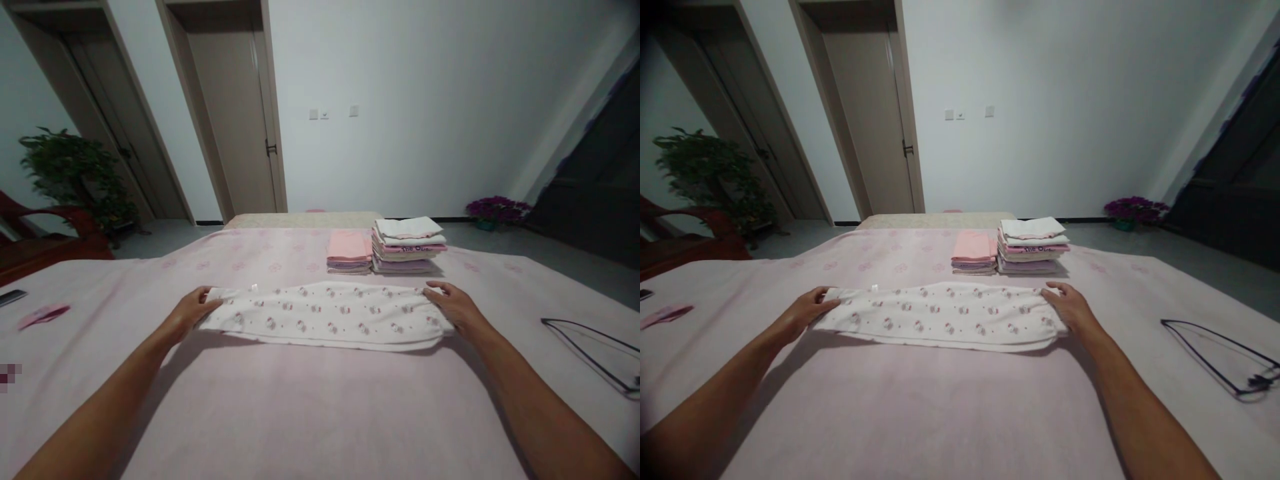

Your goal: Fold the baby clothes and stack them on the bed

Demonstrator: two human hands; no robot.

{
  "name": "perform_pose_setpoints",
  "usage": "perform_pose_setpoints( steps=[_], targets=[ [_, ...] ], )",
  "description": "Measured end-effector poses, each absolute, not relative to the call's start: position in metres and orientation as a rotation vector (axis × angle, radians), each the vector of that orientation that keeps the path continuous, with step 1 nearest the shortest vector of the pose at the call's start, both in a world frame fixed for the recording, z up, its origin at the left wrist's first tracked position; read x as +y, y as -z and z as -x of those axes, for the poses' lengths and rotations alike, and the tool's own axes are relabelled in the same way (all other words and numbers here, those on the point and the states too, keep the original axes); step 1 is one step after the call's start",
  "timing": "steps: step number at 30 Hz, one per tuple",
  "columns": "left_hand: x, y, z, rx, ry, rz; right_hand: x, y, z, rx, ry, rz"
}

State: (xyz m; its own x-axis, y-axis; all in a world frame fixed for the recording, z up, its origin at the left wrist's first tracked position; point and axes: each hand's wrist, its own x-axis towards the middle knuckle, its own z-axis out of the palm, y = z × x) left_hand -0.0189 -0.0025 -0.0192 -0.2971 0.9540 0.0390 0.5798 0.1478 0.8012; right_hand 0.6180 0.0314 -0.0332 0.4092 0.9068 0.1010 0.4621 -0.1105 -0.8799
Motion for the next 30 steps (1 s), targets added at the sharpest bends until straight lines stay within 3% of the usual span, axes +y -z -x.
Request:
perform_pose_setpoints(
  steps=[3,9,18,30],
  targets=[
    [0.017,0.035,0.008,2.053,-0.966,-1.498,0.037,0.053,-0.628,-1.165,-0.623,1.814],
    [0.002,0.06,0.01,2.267,-0.929,-1.567,0.023,0.08,-0.639,-1.223,-0.308,1.882],
    [-0.015,0.058,0.007,2.335,-0.687,-1.695,0.002,0.064,-0.624,-1.44,-0.095,2.145],
    [-0.012,0.066,0.008,2.449,-0.746,-1.747,-0.005,0.058,-0.614,-1.515,-0.058,2.202]
  ],
)
